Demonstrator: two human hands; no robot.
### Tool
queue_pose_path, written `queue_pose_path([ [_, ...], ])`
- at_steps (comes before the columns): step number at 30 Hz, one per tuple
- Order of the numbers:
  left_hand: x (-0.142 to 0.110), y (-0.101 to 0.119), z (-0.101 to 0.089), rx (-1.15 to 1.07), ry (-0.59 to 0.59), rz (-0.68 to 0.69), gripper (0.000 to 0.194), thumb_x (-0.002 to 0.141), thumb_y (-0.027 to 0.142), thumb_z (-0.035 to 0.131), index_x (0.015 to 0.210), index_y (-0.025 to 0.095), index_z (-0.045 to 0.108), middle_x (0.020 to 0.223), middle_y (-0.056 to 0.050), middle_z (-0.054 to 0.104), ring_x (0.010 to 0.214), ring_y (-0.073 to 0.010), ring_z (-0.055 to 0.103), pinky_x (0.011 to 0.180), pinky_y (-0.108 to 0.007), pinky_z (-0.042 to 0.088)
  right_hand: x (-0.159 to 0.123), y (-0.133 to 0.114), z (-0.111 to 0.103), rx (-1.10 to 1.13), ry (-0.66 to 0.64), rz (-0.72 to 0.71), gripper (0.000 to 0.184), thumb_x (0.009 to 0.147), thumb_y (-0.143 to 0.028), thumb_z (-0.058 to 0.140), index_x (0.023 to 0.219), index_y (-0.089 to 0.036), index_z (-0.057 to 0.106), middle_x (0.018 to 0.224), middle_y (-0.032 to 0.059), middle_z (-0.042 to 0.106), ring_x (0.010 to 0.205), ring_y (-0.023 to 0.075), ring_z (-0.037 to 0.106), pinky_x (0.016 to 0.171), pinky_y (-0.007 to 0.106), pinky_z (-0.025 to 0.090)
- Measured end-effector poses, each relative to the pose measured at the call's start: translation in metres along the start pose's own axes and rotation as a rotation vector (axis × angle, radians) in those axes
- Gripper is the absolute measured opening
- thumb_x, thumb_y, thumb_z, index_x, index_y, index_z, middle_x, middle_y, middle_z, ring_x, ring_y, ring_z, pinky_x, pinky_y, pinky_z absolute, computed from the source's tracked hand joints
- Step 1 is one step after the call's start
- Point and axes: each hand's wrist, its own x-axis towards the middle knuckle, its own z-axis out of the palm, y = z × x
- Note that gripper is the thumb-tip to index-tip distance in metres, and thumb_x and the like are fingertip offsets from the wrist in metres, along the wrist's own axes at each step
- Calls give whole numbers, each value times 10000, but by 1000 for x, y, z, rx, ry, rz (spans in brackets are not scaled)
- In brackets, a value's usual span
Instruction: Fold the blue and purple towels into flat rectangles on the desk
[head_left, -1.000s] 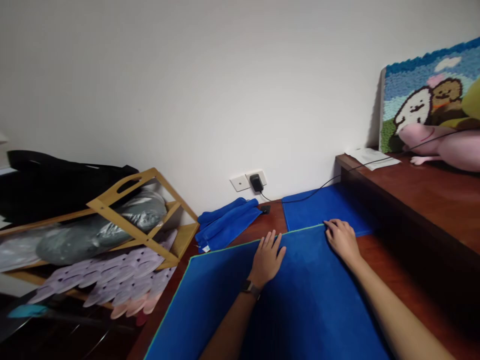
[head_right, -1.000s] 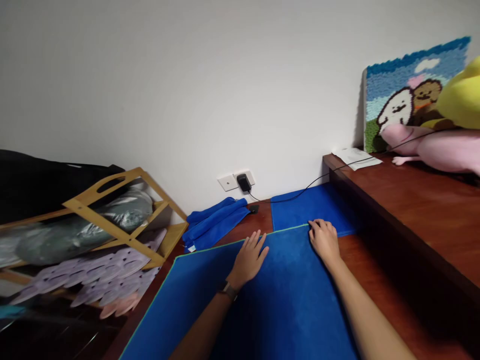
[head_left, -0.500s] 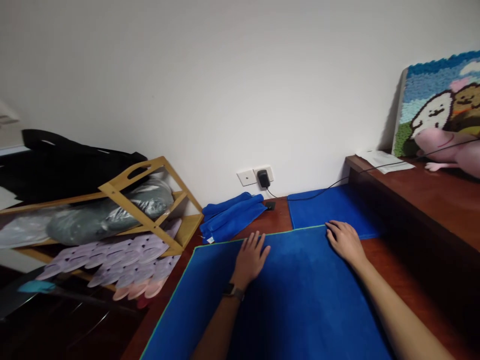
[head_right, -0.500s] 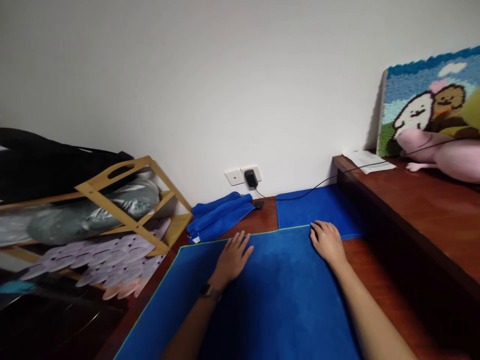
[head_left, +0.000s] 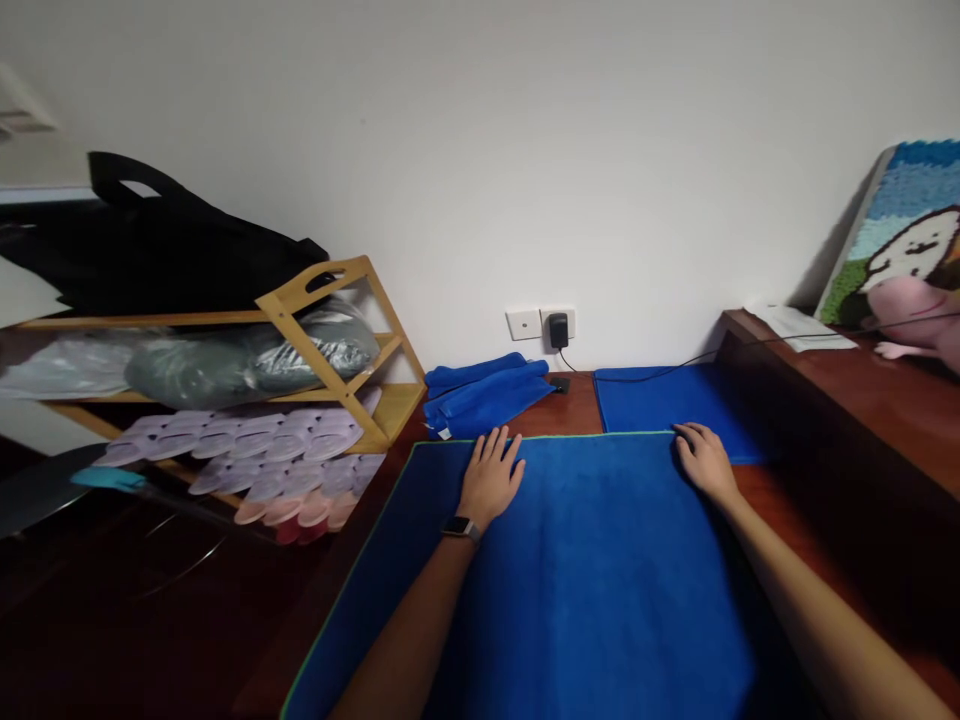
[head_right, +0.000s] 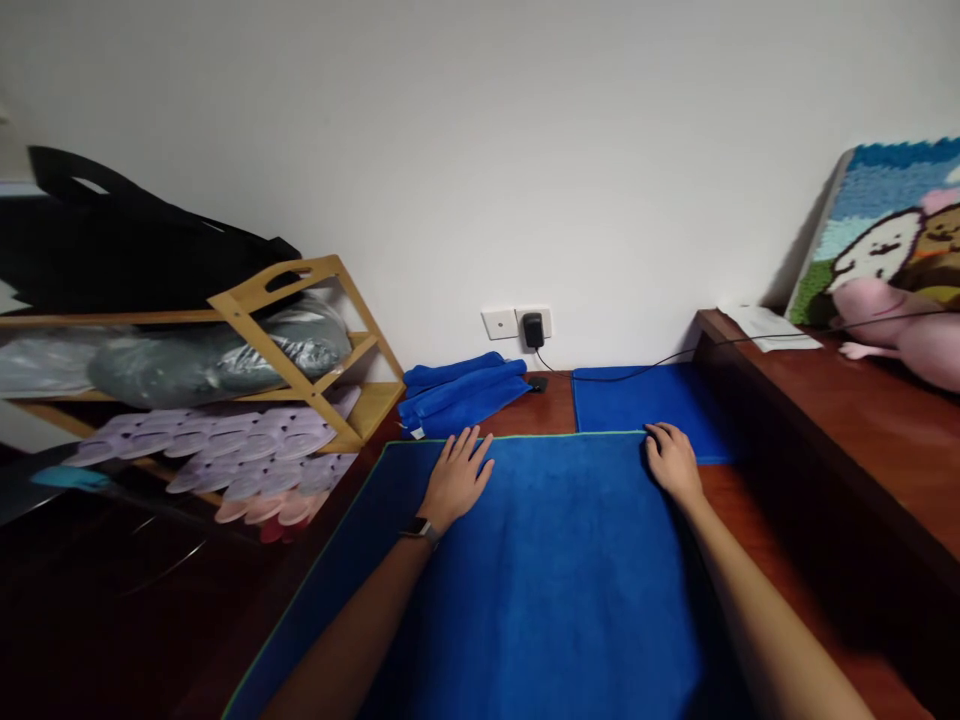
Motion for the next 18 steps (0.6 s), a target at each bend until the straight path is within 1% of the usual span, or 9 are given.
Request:
queue_pose_path([
  [1,-2,12,-5,-5,18,28,495,1055,331,352,1493,177,524,1598,-122,457,1519,-279,340,1263,-507,220,0,0,0,4,-3,5,465,983,-388,368,1208,-174,715,1266,140,656,1186,278,574,1083,444,444],
  [3,-9,48,-12,-49,26,55,498,1060,314,329,1481,143,532,1583,-132,476,1515,-266,350,1267,-491,226,1,-2,-1,-3,-7,7,453,980,-381,377,1198,-173,715,1262,141,655,1179,277,574,1083,441,441],
  [5,-18,94,-12,-130,5,55,530,1073,390,320,1515,150,488,1605,-123,442,1525,-262,329,1264,-489,252,1,-4,-3,-10,-7,6,436,980,-373,388,1204,-181,710,1258,135,655,1171,273,576,1080,437,439],
  [7,-26,139,-7,-216,-54,82,604,1066,509,321,1554,171,430,1639,-116,383,1538,-269,295,1263,-495,269,1,-6,-4,-14,-7,5,422,982,-358,396,1218,-186,700,1255,132,656,1168,270,577,1077,439,436],
  [9,-33,174,-2,-280,-117,84,675,1050,584,309,1574,168,394,1652,-128,351,1545,-284,273,1266,-512,265,1,-8,-5,-18,-12,1,417,987,-345,396,1234,-184,691,1252,133,656,1170,269,575,1075,443,433],
  [11,-43,200,-1,-319,-157,47,701,1048,595,285,1585,154,371,1657,-141,331,1551,-300,249,1270,-542,247,1,-9,-6,-20,-20,0,417,993,-338,392,1245,-175,683,1258,136,654,1176,270,571,1074,445,433],
  [13,-56,220,-6,-356,-180,35,695,1052,578,268,1598,155,344,1670,-134,300,1559,-312,217,1271,-573,233,2,-9,-6,-18,-26,2,410,996,-327,396,1251,-176,678,1265,136,651,1179,271,567,1073,443,433],
  [16,-84,253,-14,-426,-215,108,690,1047,554,309,1628,184,266,1700,-100,208,1567,-321,181,1270,-580,246,2,-11,-7,-9,-26,16,395,988,-303,412,1259,-184,674,1279,139,645,1182,276,560,1067,447,433],
  [18,-102,283,-10,-464,-241,202,724,1028,525,399,1640,183,220,1706,-96,172,1567,-325,184,1270,-558,271,2,-12,-7,-3,-24,27,390,984,-294,419,1257,-183,675,1282,143,642,1186,281,556,1067,450,429],
])
